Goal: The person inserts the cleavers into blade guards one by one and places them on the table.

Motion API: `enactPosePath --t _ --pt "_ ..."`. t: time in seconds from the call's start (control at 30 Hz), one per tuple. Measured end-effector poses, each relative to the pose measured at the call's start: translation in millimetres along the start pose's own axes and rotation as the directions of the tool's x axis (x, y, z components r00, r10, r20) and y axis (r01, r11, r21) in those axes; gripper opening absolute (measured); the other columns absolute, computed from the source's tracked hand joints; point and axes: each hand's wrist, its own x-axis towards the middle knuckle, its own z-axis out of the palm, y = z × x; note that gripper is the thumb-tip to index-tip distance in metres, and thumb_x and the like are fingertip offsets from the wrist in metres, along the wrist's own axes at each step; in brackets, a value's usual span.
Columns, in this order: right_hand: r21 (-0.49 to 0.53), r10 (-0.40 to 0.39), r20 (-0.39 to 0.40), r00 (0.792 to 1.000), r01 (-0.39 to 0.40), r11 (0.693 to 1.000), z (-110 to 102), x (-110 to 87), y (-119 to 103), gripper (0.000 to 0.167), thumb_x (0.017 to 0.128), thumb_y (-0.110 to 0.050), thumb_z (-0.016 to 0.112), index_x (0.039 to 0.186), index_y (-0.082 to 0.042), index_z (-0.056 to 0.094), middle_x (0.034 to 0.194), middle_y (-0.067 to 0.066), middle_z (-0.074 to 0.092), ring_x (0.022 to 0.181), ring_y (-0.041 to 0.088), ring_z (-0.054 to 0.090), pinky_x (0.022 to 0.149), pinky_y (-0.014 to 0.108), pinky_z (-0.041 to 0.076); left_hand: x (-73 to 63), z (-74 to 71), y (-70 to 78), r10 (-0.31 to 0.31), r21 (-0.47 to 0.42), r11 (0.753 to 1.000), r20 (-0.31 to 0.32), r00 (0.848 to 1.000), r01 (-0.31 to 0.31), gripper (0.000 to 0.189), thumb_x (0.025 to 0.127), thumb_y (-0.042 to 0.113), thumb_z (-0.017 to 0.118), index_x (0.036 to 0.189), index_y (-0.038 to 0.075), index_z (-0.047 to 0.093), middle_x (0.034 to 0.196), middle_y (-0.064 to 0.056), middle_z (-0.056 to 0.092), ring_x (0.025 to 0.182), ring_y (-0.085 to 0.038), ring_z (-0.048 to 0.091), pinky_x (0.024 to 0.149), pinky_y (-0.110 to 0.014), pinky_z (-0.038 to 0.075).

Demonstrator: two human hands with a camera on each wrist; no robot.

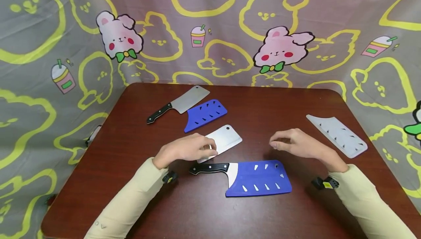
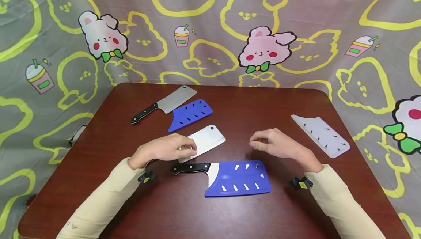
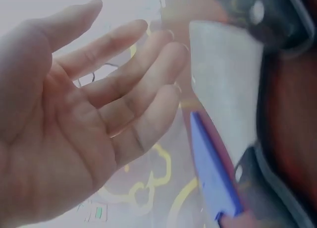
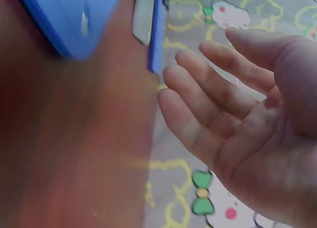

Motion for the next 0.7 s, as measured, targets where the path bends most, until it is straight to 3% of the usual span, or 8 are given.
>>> enactPosePath --t 0.13,0.3,0.47,0.6,0.7 --pt "-0.066 0.062 -0.052 0.997 -0.066 0.996 -16 -5.8 6 0.021 0.096 -0.028 0.064 0.109 -0.012 0.07 0.092 0.001 0.072 0.077 0.02 0.065 0.064 0.025 0.05 -9.4 -10.1 -8.2 -0.023 -0.008 1.0 -0.012 1.0 0.023 0.023 0.099 0.033 0.057 0.11 0.017 0.07 0.095 0.007 0.069 0.079 -0.006 0.057 0.071 -0.024 0.046" --pt "-0.113 0.145 -0.106 0.984 -0.157 0.981 -33 -12.6 22 0.022 0.097 -0.03 0.062 0.109 -0.013 0.069 0.089 0.002 0.071 0.077 0.02 0.063 0.061 0.026 0.049 -22.4 -15.3 -21.3 -0.086 -0.02 0.996 -0.037 0.996 0.086 0.021 0.098 0.033 0.06 0.108 0.017 0.07 0.088 0.006 0.067 0.072 -0.007 0.052 0.062 -0.023 0.043" --pt "-0.147 0.199 -0.147 0.969 -0.22 0.964 -46 -20.6 44 0.023 0.098 -0.025 0.061 0.111 -0.008 0.068 0.095 0.006 0.069 0.077 0.018 0.06 0.061 0.027 0.047 -32.6 -15.2 -37.6 -0.129 -0.017 0.992 -0.082 0.988 0.128 0.018 0.097 0.03 0.061 0.105 0.016 0.07 0.091 0.006 0.069 0.078 -0.007 0.056 0.069 -0.025 0.046" --pt "-0.203 0.196 -0.187 0.963 -0.233 0.951 -50 -24.4 59 0.023 0.098 -0.023 0.061 0.112 -0.006 0.068 0.103 0.009 0.07 0.081 0.019 0.062 0.067 0.034 0.051 -37.1 -14.3 -47.5 -0.185 -0.026 0.983 -0.11 0.977 0.183 0.017 0.096 0.027 0.063 0.106 0.015 0.069 0.094 0.004 0.069 0.082 -0.01 0.058 0.074 -0.028 0.048" --pt "-0.228 0.22 -0.197 0.955 -0.263 0.938 -51 -27.6 64 0.026 0.098 -0.025 0.061 0.114 -0.006 0.067 0.115 0.016 0.068 0.091 0.027 0.067 0.074 0.044 0.054 -38.7 -12.5 -52.3 -0.217 -0.027 0.976 -0.12 0.969 0.216 0.017 0.096 0.027 0.064 0.106 0.014 0.068 0.096 0.003 0.068 0.085 -0.011 0.059 0.076 -0.029 0.049"
